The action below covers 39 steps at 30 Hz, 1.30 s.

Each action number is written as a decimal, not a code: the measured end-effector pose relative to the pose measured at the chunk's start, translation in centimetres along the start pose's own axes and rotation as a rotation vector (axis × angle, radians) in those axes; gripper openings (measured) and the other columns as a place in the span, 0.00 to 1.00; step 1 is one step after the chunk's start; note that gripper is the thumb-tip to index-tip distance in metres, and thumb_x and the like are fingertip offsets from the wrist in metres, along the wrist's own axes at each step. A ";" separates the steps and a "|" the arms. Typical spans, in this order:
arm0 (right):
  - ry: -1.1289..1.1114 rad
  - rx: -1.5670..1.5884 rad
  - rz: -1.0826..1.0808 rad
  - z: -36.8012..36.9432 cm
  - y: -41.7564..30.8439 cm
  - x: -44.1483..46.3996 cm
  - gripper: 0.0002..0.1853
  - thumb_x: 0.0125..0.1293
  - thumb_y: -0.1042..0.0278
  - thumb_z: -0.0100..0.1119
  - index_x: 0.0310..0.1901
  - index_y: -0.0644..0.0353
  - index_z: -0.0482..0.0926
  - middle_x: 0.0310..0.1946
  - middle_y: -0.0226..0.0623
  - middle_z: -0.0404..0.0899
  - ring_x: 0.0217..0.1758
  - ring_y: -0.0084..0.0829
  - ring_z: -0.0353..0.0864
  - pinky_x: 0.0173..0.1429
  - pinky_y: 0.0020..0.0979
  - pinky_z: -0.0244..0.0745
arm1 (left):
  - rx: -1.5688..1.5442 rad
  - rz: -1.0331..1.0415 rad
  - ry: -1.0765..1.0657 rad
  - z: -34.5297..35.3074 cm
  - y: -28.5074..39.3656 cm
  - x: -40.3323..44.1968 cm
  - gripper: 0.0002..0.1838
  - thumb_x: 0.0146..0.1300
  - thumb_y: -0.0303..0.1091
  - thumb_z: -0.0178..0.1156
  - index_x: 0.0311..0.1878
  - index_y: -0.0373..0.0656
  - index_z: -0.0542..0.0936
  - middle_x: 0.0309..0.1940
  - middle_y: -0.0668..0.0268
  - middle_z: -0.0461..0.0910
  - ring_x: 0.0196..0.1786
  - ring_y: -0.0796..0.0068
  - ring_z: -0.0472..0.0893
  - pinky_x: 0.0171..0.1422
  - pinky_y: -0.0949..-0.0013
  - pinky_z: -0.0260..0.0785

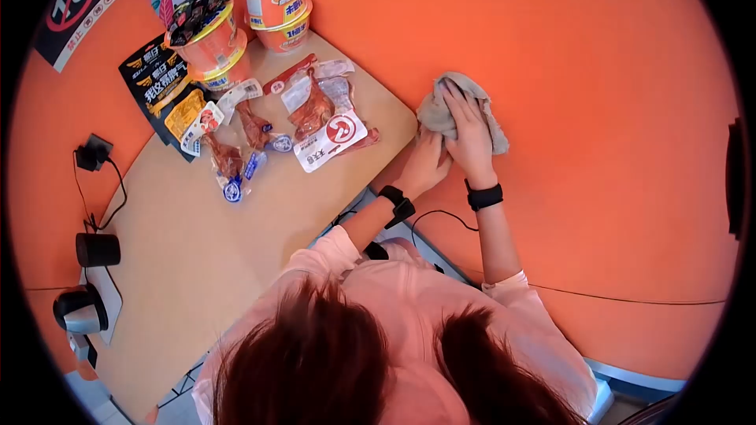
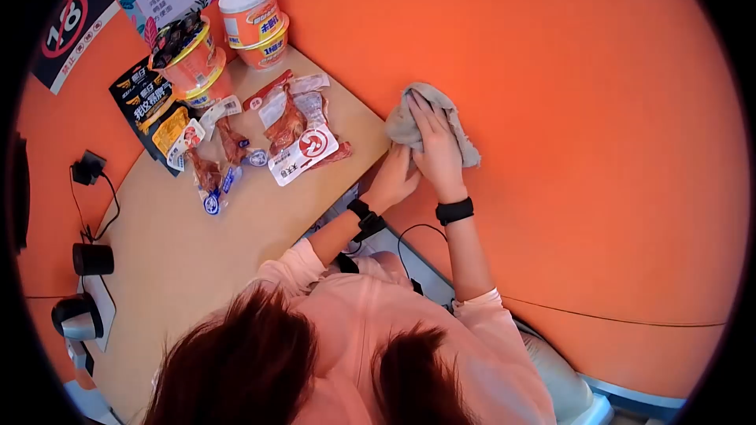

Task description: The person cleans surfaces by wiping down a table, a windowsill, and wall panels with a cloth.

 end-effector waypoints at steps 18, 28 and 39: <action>-0.171 0.809 0.075 9.4 -5.1 -9.5 0.36 0.52 0.78 0.59 0.66 0.68 0.62 0.66 0.53 0.65 0.70 0.50 0.64 0.70 0.39 0.61 | 0.524 -0.196 0.212 -8.4 3.4 -13.9 0.21 0.53 0.24 0.55 0.53 0.30 0.70 0.48 0.41 0.72 0.61 0.36 0.66 0.74 0.44 0.52; -0.418 0.817 -0.357 16.6 -20.9 -12.6 0.36 0.51 0.70 0.63 0.64 0.69 0.64 0.65 0.55 0.65 0.69 0.61 0.59 0.73 0.47 0.56 | 0.905 -0.533 0.461 -18.3 7.1 -25.2 0.21 0.57 0.26 0.54 0.55 0.30 0.70 0.51 0.42 0.73 0.62 0.38 0.67 0.70 0.48 0.57; -0.377 0.675 -0.278 16.3 -22.8 -12.6 0.36 0.52 0.64 0.64 0.63 0.69 0.66 0.64 0.56 0.66 0.66 0.54 0.64 0.71 0.43 0.58 | 0.868 -0.572 0.435 -21.1 6.4 -27.1 0.20 0.56 0.31 0.55 0.52 0.32 0.72 0.51 0.49 0.74 0.62 0.47 0.68 0.74 0.50 0.52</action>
Point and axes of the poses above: each hand's wrist, its own x-axis towards the middle knuckle, its own z-axis out of the palm, y = z × x, the point moved 10 cm from there along x, towards the middle knuckle
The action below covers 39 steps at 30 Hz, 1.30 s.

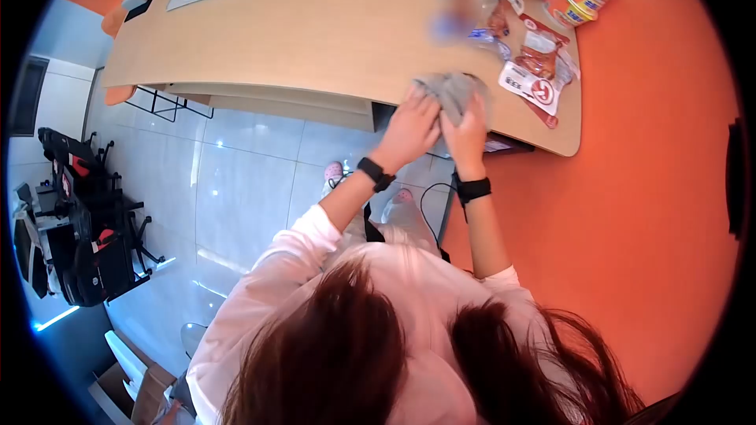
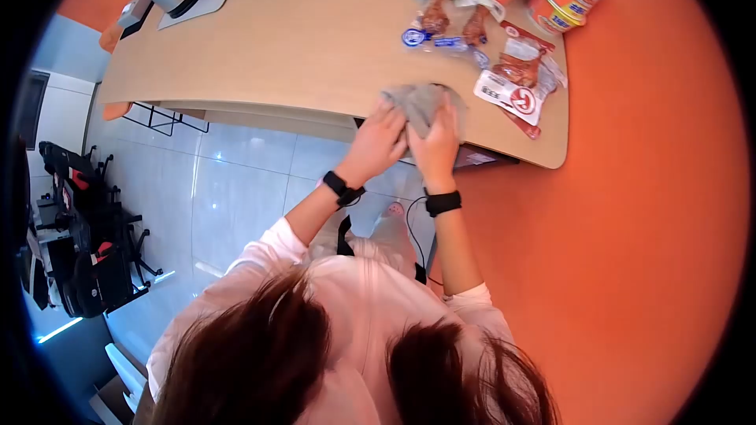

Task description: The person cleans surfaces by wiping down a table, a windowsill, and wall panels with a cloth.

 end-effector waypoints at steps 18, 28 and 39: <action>-0.173 0.030 -0.223 24.6 -21.7 2.2 0.39 0.51 0.62 0.65 0.62 0.74 0.63 0.65 0.61 0.63 0.70 0.55 0.60 0.74 0.46 0.52 | 0.225 -0.050 0.154 -21.1 -21.2 -10.0 0.22 0.53 0.35 0.59 0.50 0.35 0.75 0.52 0.51 0.77 0.61 0.53 0.72 0.74 0.51 0.55; -0.268 0.108 -0.361 36.1 -31.7 4.4 0.36 0.54 0.58 0.63 0.62 0.71 0.65 0.67 0.57 0.61 0.73 0.52 0.56 0.76 0.44 0.49 | 0.196 -0.226 0.192 -30.9 -30.3 -14.0 0.15 0.59 0.30 0.56 0.49 0.33 0.75 0.49 0.49 0.77 0.58 0.47 0.72 0.73 0.48 0.55; -0.291 0.054 -0.036 26.2 -20.9 3.7 0.38 0.56 0.57 0.61 0.65 0.71 0.63 0.68 0.58 0.59 0.73 0.51 0.55 0.74 0.42 0.53 | 0.167 0.061 -0.040 -22.1 -24.0 -7.5 0.19 0.64 0.38 0.54 0.51 0.33 0.75 0.51 0.50 0.76 0.62 0.43 0.68 0.73 0.48 0.53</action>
Point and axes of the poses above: each hand's wrist, its own x-axis towards the middle knuckle, its own z-axis out of the palm, y = z × x, the point moved 10 cm from there along x, towards the middle knuckle
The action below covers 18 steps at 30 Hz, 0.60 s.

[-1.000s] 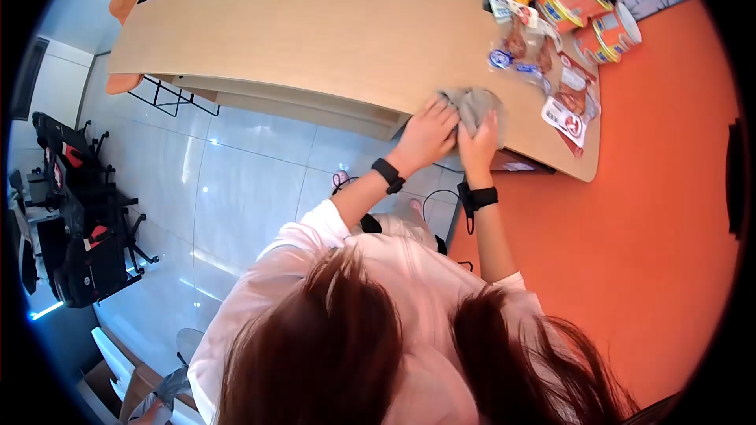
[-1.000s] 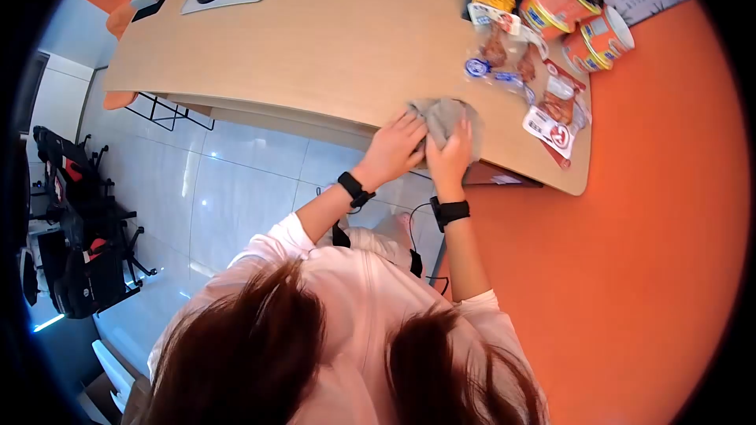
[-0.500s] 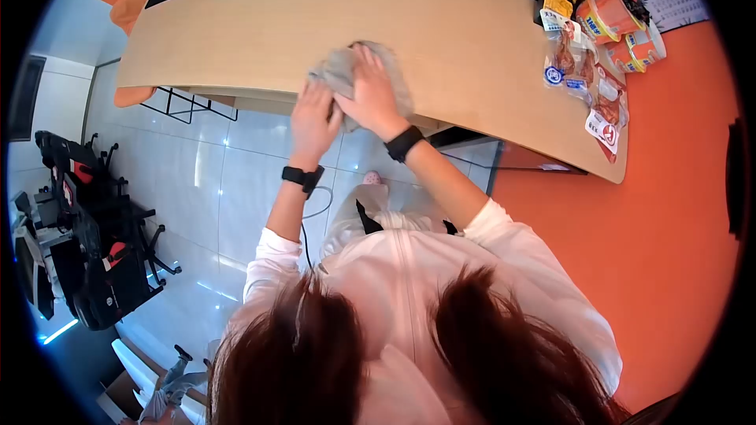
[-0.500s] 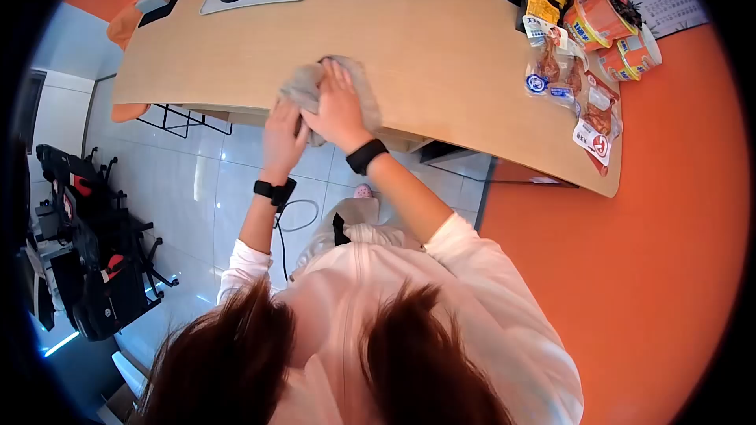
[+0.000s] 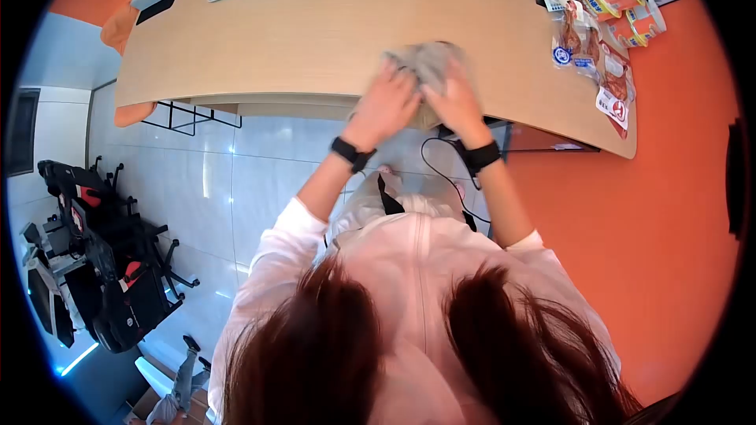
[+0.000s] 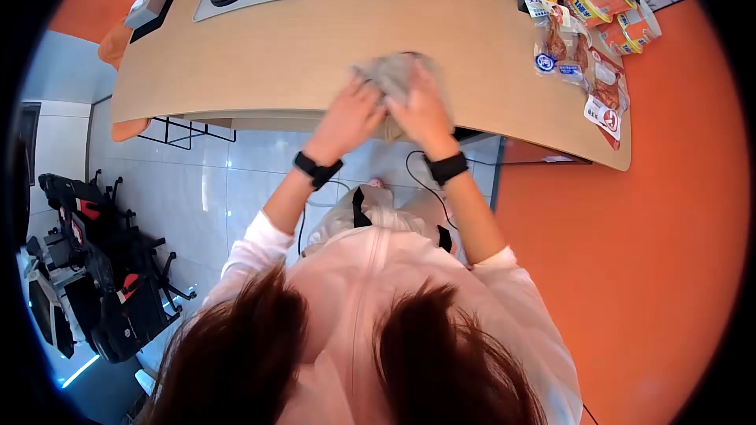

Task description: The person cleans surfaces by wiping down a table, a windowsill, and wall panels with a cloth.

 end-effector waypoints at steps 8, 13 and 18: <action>-0.051 -0.256 0.234 -7.5 15.7 1.7 0.42 0.63 0.47 0.55 0.69 0.70 0.57 0.70 0.59 0.54 0.75 0.54 0.50 0.77 0.40 0.45 | 0.124 0.085 -0.145 10.1 4.9 8.2 0.30 0.71 0.51 0.42 0.64 0.36 0.68 0.65 0.54 0.68 0.73 0.45 0.54 0.78 0.47 0.34; -0.256 -0.210 0.160 -7.1 16.3 5.5 0.39 0.64 0.44 0.53 0.69 0.64 0.60 0.71 0.56 0.53 0.77 0.52 0.44 0.78 0.40 0.39 | 0.124 -0.040 -0.436 12.6 2.7 10.8 0.34 0.72 0.56 0.32 0.72 0.43 0.58 0.74 0.61 0.56 0.78 0.54 0.45 0.79 0.51 0.23; -0.421 -0.131 0.141 -4.5 15.4 9.1 0.36 0.64 0.45 0.51 0.68 0.62 0.63 0.71 0.55 0.54 0.76 0.52 0.44 0.78 0.40 0.35 | 0.147 -0.059 -0.427 11.2 -0.9 11.9 0.34 0.72 0.57 0.32 0.73 0.46 0.58 0.74 0.66 0.56 0.78 0.60 0.46 0.80 0.56 0.27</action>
Point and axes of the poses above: each hand's wrist, its own x-axis towards the middle knuckle, its own z-axis out of the palm, y = z × x, the point moved 10 cm from there along x, towards the middle knuckle
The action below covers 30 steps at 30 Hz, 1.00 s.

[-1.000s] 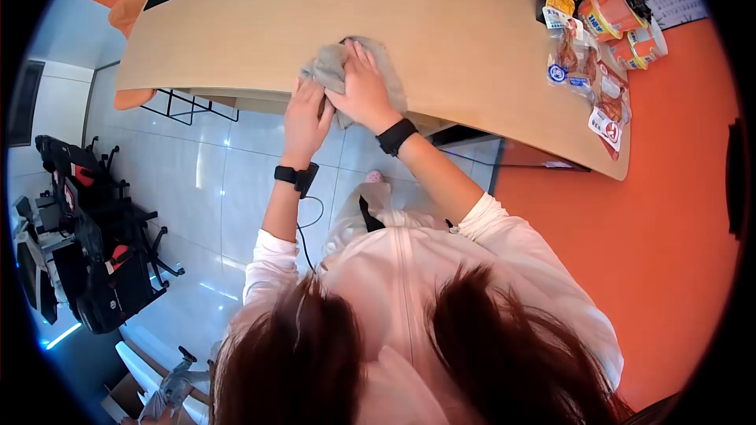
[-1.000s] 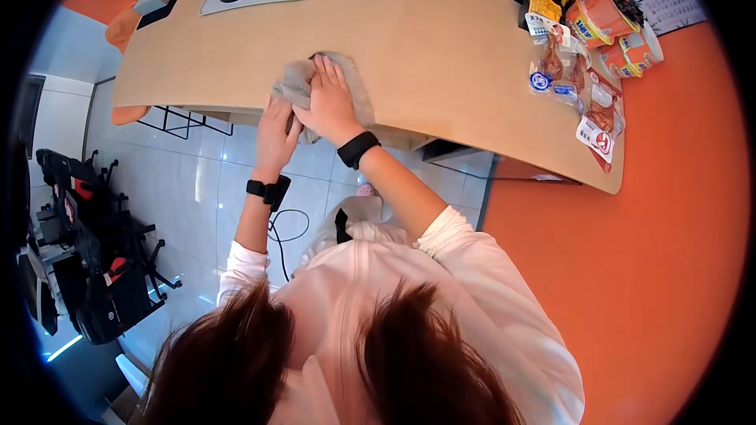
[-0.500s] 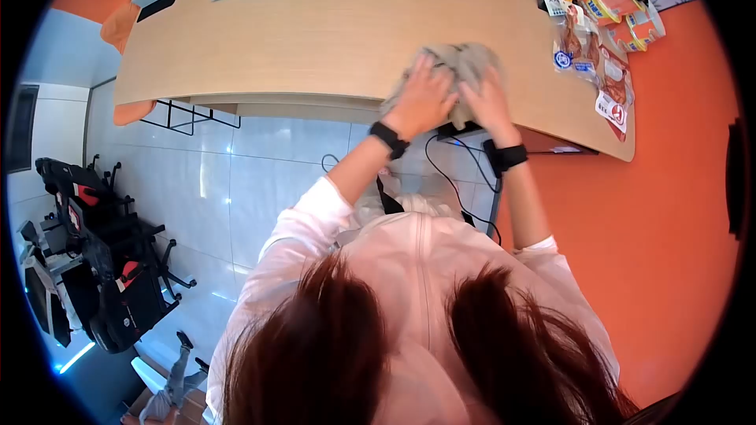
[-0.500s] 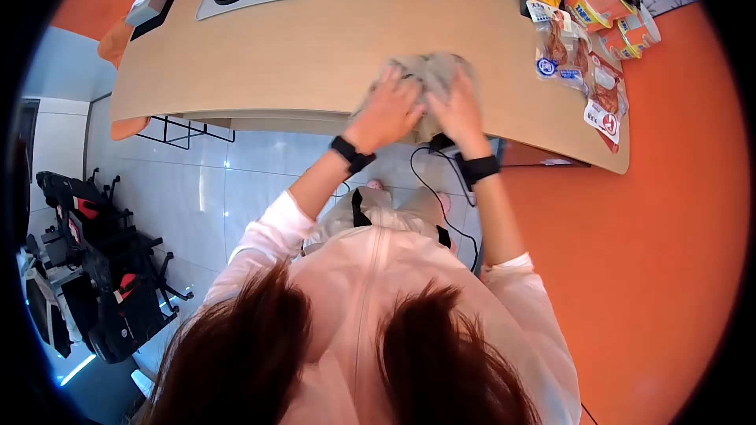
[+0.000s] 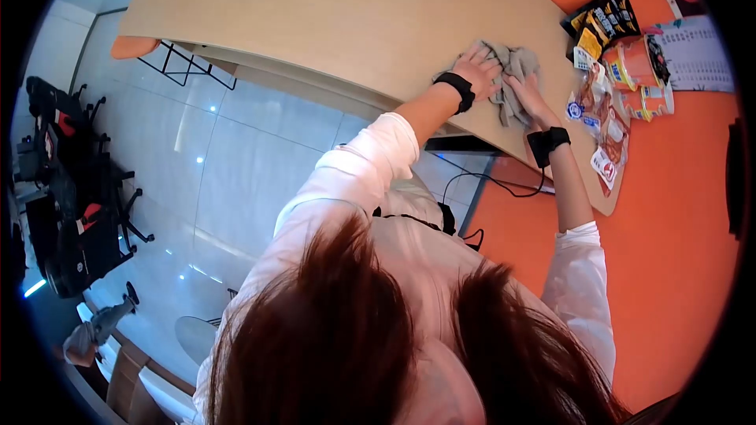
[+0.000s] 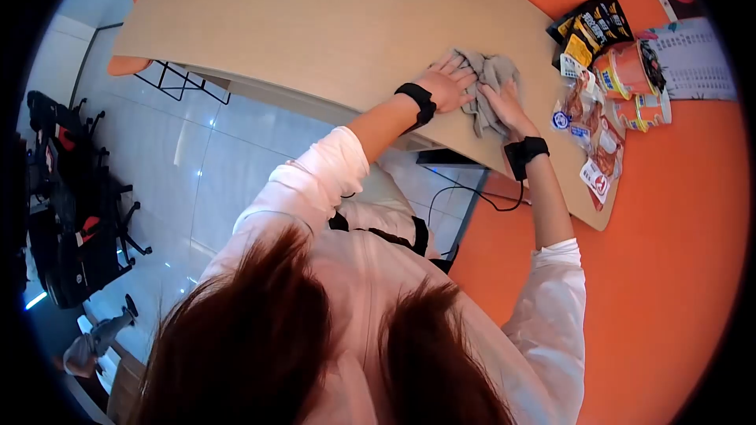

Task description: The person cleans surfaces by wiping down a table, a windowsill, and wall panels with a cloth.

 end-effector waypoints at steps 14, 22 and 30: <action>-0.442 -0.199 -0.232 10.2 -22.5 6.4 0.55 0.60 0.32 0.48 0.74 0.66 0.35 0.76 0.56 0.26 0.79 0.50 0.18 0.78 0.47 0.23 | -0.039 -0.128 0.141 -5.4 -17.0 -13.2 0.34 0.70 0.59 0.42 0.65 0.40 0.67 0.67 0.53 0.65 0.74 0.49 0.54 0.79 0.53 0.39; -0.242 -0.145 -0.546 12.5 -23.6 0.5 0.52 0.63 0.39 0.50 0.68 0.84 0.45 0.74 0.62 0.36 0.79 0.53 0.32 0.77 0.52 0.34 | 0.030 -0.251 0.335 -7.0 -11.2 -19.6 0.23 0.68 0.48 0.51 0.54 0.38 0.74 0.54 0.55 0.75 0.68 0.48 0.62 0.78 0.48 0.42; -0.083 -0.029 -0.395 7.8 -21.0 -4.0 0.38 0.64 0.51 0.57 0.68 0.69 0.59 0.74 0.55 0.45 0.78 0.52 0.41 0.77 0.52 0.40 | -0.142 -0.091 0.210 -6.9 -6.7 -16.4 0.20 0.67 0.44 0.52 0.52 0.36 0.74 0.52 0.55 0.74 0.68 0.52 0.62 0.78 0.49 0.43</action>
Point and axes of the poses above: each hand's wrist, its own x-axis towards the middle knuckle, its own z-axis out of the palm, y = z × x, the point moved 10 cm from there along x, towards the middle knuckle
